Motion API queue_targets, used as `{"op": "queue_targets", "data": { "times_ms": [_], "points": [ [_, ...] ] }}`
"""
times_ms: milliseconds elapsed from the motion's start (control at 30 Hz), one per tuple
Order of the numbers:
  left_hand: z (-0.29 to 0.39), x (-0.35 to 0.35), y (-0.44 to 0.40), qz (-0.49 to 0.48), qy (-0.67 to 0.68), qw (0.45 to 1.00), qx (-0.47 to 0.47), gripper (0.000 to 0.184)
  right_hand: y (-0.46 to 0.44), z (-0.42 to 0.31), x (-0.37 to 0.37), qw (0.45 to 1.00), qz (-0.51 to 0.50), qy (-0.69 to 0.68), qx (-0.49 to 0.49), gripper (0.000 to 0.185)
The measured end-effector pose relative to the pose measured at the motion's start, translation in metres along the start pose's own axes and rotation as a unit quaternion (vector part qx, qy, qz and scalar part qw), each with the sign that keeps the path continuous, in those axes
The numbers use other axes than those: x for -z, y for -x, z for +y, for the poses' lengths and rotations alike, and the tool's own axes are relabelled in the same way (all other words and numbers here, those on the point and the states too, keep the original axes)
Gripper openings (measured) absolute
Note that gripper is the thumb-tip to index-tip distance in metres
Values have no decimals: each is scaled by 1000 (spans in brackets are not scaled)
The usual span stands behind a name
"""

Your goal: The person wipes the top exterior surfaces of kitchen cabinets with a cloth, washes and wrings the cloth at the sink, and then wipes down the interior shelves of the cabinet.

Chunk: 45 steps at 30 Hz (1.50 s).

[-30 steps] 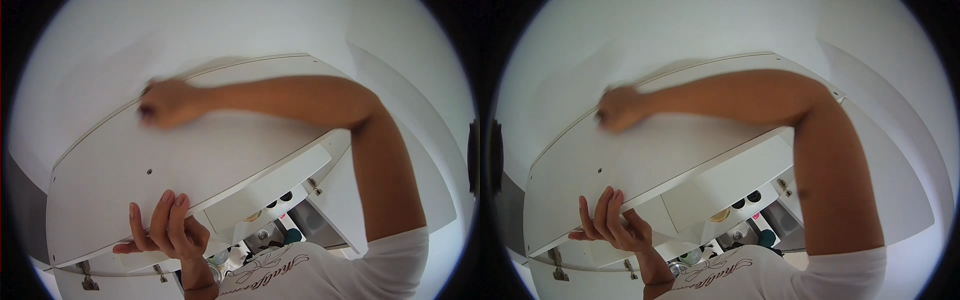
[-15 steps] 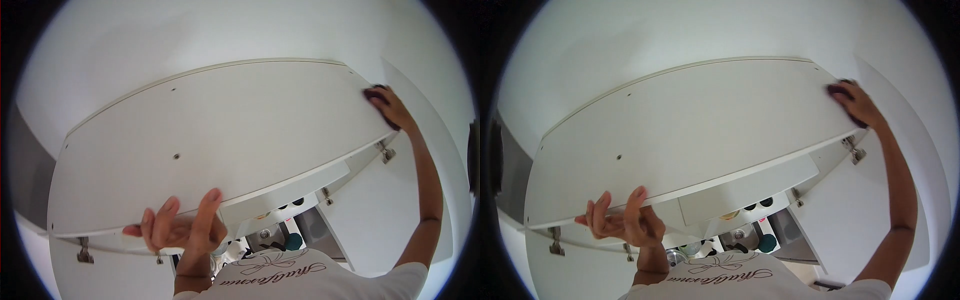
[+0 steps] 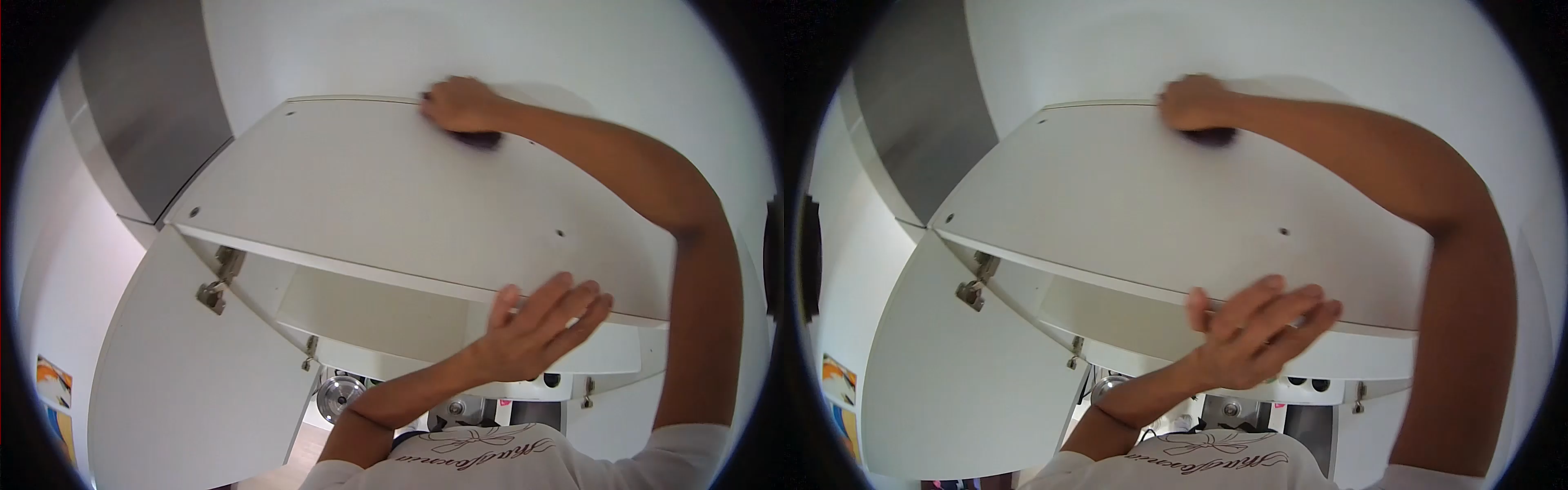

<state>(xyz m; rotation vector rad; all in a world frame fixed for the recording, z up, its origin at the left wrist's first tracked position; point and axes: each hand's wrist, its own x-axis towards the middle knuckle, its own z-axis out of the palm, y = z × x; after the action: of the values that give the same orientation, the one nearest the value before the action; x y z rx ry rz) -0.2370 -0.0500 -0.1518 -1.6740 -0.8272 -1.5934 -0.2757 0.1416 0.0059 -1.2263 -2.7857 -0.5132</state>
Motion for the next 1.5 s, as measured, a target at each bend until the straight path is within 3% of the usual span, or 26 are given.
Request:
{"op": "queue_targets", "data": {
  "times_ms": [133,167,267,300,400,500,733,800,833,900,933,967,1033,1067,1267,1333,1367,1400,1433,1500],
  "points": [
    [-15,10,3,-2,33,999,-10,28,-130,-117,2,995,38,-70,59,33],
    [-23,9,7,2,107,994,-26,29,-148,-143,6,994,41,-69,78,33],
    [-21,5,14,-13,213,977,-32,29,-166,-202,11,975,48,-151,155,34],
    [-19,3,13,-31,257,965,-27,28,-158,-216,14,956,77,-174,223,36],
    [-18,4,8,18,225,974,-38,23,-113,-239,29,897,96,-253,349,37],
    [-15,1,12,-1,164,986,-33,28,-89,-258,33,850,99,-290,428,38],
    [-14,9,8,43,119,992,-25,20,-68,-244,39,790,67,-343,504,31],
    [-14,9,4,50,80,995,-27,21,-59,-236,47,754,-31,-379,536,32],
    [-13,9,3,52,78,995,-24,21,-47,-235,54,753,-35,-379,537,32],
    [-11,9,2,53,69,996,-15,16,-26,-235,61,843,-16,-272,463,32],
    [-10,10,3,51,72,996,-12,16,-24,-242,56,831,70,-258,487,27],
    [-11,12,7,27,69,997,-23,19,-23,-249,57,833,69,-260,483,27],
    [-12,16,8,-1,75,997,-29,21,-21,-263,56,884,127,-91,441,18],
    [-12,16,8,-1,69,997,-26,22,-19,-268,49,875,187,-96,437,11],
    [-4,20,5,-14,-32,999,-36,25,27,-238,54,894,160,-37,416,10],
    [3,31,1,7,-36,999,-32,15,53,-212,50,887,180,10,425,14],
    [12,27,10,82,-54,994,-55,23,65,-196,44,879,192,-14,435,16],
    [18,36,15,82,-30,990,-111,27,78,-179,37,871,204,-40,445,17],
    [17,38,9,157,-65,965,-202,24,95,-162,36,877,197,-45,436,17],
    [34,31,16,280,33,932,-228,22,132,-130,37,894,176,-53,408,17]
  ]
}}
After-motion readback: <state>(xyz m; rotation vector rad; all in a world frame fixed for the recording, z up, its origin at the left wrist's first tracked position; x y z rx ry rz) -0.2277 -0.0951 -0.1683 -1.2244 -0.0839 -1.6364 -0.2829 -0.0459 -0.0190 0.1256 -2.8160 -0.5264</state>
